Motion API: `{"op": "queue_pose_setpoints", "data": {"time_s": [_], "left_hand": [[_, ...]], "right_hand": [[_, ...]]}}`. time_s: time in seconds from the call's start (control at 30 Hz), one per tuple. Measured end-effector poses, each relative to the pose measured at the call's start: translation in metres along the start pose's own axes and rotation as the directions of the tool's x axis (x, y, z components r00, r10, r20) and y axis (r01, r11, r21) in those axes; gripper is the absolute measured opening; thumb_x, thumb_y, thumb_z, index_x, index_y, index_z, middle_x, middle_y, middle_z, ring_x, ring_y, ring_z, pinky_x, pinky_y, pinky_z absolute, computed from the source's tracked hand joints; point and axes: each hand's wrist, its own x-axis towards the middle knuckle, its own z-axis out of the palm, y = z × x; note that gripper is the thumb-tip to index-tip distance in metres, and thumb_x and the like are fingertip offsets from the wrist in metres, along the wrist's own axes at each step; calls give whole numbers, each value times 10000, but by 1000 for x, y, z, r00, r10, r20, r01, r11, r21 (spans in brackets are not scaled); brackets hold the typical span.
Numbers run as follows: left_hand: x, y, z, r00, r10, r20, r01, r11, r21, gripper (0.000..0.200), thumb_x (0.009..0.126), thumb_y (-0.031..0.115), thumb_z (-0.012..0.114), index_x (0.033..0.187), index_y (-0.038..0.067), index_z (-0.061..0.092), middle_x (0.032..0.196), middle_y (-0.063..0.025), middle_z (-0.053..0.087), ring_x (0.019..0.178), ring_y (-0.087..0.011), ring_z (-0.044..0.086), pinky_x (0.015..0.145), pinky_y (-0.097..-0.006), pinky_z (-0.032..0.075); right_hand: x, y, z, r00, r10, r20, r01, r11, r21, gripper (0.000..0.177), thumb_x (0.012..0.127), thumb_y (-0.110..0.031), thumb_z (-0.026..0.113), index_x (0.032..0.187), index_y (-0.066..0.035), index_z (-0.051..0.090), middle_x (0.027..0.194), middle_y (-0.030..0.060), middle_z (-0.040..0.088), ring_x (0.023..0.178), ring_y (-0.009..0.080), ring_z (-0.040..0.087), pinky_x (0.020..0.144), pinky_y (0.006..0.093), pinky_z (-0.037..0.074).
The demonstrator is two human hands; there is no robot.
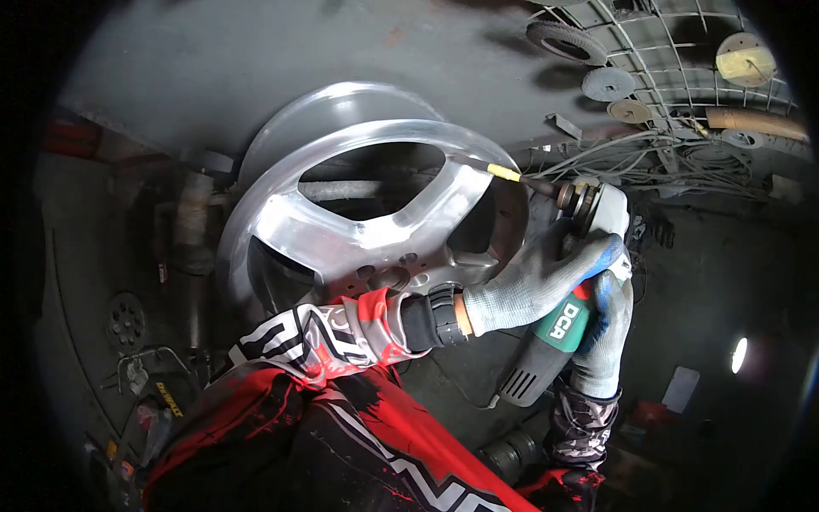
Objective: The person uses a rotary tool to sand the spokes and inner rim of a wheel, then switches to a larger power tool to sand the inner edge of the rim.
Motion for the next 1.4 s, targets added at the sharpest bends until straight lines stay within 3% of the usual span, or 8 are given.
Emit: {"op": "queue_pose_setpoints", "data": {"time_s": [0.07, 0.3, 0.67, 0.77, 1.03, 1.07, 1.17, 1.4], "left_hand": [[3, 13, -2, 946, -323, 7, 245, 703, -668, 440, 1057, 305, 603, 1352, -14, 528, 1206, -123, 657, 1084, -189, 650, 950, -336, 517], [8, 29, -16, 963, -267, 27, 196, 632, -750, 521, 1000, 486, 648, 1233, 20, 624, 1122, -140, 718, 1088, -246, 693, 976, -373, 510], [2, 16, -11, 977, -212, -33, 150, 786, -600, 377, 1071, 243, 601, 1345, -9, 542, 1159, -66, 669, 1123, -136, 614, 989, -302, 482], [9, 31, -17, 960, -275, 61, 213, 567, -795, 381, 1075, 248, 588, 1348, -14, 546, 1168, -63, 672, 1103, -131, 618, 983, -299, 480], [6, 26, -18, 920, -390, -25, 315, 779, -541, 321, 1077, 259, 582, 1258, -6, 595, 1166, -94, 658, 1090, -177, 628, 971, -332, 482], [0, 19, -12, 972, -201, -126, 174, 965, -199, 314, 1070, 265, 598, 1234, -3, 584, 1140, -89, 641, 1081, -179, 621, 952, -336, 486], [4, 32, -18, 885, -465, -31, 360, 723, -590, 333, 1059, 273, 617, 1241, -1, 574, 1112, -100, 645, 1072, -193, 630, 944, -341, 489], [5, 27, -12, 897, -437, -61, 323, 745, -583, 383, 1057, 317, 610, 1255, -10, 576, 1056, -108, 653, 1041, -180, 638, 924, -335, 492]], "right_hand": [[1, 0, 1, 999, 23, -31, -25, 998, -62, 601, 1002, -298, 628, 1487, 17, 463, 1354, 140, 619, 1203, 217, 632, 1048, 366, 499], [2, -4, -1, 998, 25, -50, -31, 992, -120, 655, 987, -302, 645, 1507, 36, 434, 1390, 170, 599, 1241, 235, 616, 1072, 370, 485], [5, -19, 22, 995, 64, -77, -75, 985, -154, 578, 1000, -254, 615, 1474, 35, 456, 1312, 147, 633, 1143, 220, 653, 1009, 358, 522], [3, -20, 20, 998, 47, -32, -50, 994, -97, 573, 992, -250, 631, 1460, 37, 467, 1298, 153, 641, 1133, 218, 661, 987, 359, 538], [7, -12, 17, 987, 121, -103, -126, 991, -37, 532, 1037, -270, 604, 1474, 8, 479, 1329, 135, 631, 1169, 205, 644, 1031, 351, 506], [7, -11, 17, 987, 145, -69, -146, 989, -10, 527, 1038, -266, 598, 1470, 13, 480, 1332, 139, 631, 1171, 206, 644, 1028, 351, 507], [5, -8, 13, 989, 136, -65, -139, 989, -44, 527, 1036, -264, 598, 1465, 20, 483, 1332, 139, 632, 1171, 206, 644, 1024, 352, 509], [5, -13, 20, 985, 137, -104, -140, 990, -25, 526, 1030, -248, 603, 1468, 18, 482, 1310, 138, 642, 1160, 207, 648, 1012, 345, 514]]}}
